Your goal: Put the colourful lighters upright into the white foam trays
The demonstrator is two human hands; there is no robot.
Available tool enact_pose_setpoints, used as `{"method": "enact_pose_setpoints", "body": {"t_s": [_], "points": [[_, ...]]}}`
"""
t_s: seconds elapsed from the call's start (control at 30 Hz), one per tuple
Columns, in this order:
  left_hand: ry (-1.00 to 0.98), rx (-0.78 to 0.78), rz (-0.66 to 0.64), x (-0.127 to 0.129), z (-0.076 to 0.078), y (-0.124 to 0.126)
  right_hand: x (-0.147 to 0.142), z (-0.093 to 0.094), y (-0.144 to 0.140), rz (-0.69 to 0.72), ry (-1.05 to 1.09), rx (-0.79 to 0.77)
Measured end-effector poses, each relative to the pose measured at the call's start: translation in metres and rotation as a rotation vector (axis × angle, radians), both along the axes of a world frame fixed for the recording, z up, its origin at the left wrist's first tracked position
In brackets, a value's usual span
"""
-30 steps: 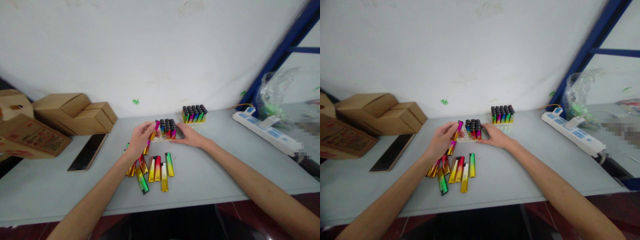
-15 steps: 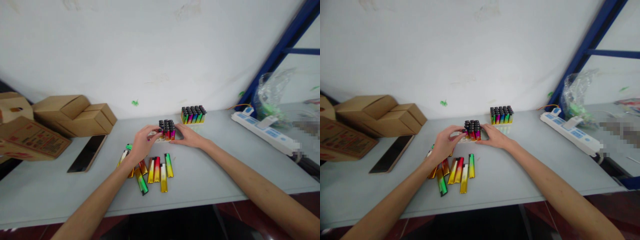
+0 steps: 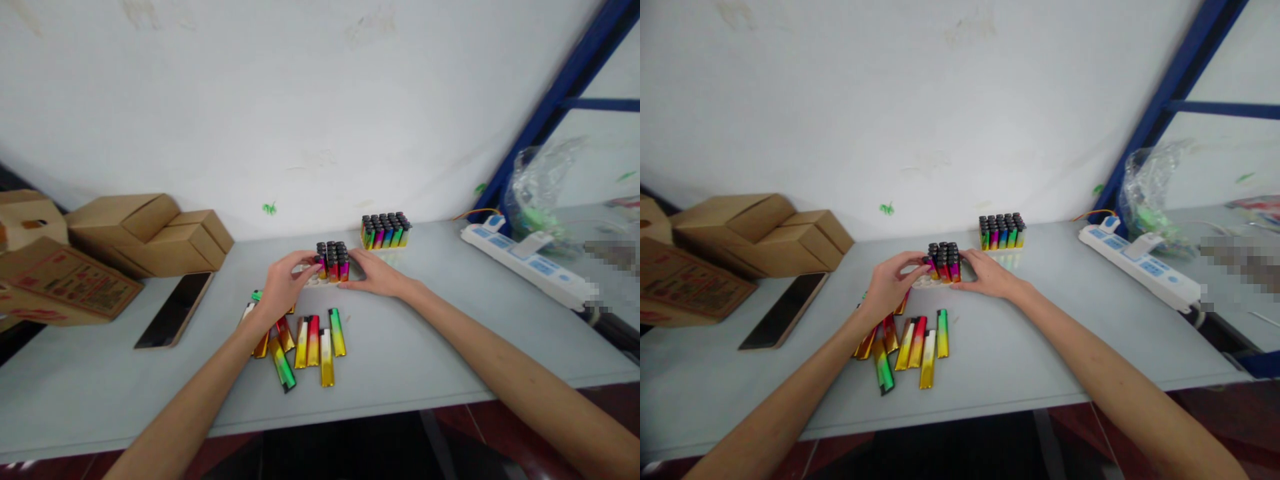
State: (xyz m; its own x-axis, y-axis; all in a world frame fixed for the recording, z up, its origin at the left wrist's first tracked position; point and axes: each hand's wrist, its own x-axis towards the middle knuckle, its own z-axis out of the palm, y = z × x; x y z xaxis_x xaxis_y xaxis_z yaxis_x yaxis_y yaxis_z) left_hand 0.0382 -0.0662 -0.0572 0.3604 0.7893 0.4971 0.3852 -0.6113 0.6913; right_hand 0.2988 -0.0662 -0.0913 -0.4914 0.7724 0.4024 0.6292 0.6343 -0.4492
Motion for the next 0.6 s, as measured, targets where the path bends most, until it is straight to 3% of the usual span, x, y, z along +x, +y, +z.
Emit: {"method": "enact_pose_setpoints", "body": {"t_s": [0.23, 0.43, 0.6], "points": [[0.048, -0.015, -0.016, 0.004, -0.001, 0.001, 0.000, -0.001, 0.001, 0.000, 0.006, -0.007], [-0.075, -0.120, 0.006, 0.006, -0.007, 0.003, 0.001, -0.003, 0.002, -0.006, 0.006, -0.002], [0.162, 0.016, 0.100, 0.000, 0.014, -0.009, 0.000, -0.001, 0.001, -0.019, 0.000, -0.009]]}}
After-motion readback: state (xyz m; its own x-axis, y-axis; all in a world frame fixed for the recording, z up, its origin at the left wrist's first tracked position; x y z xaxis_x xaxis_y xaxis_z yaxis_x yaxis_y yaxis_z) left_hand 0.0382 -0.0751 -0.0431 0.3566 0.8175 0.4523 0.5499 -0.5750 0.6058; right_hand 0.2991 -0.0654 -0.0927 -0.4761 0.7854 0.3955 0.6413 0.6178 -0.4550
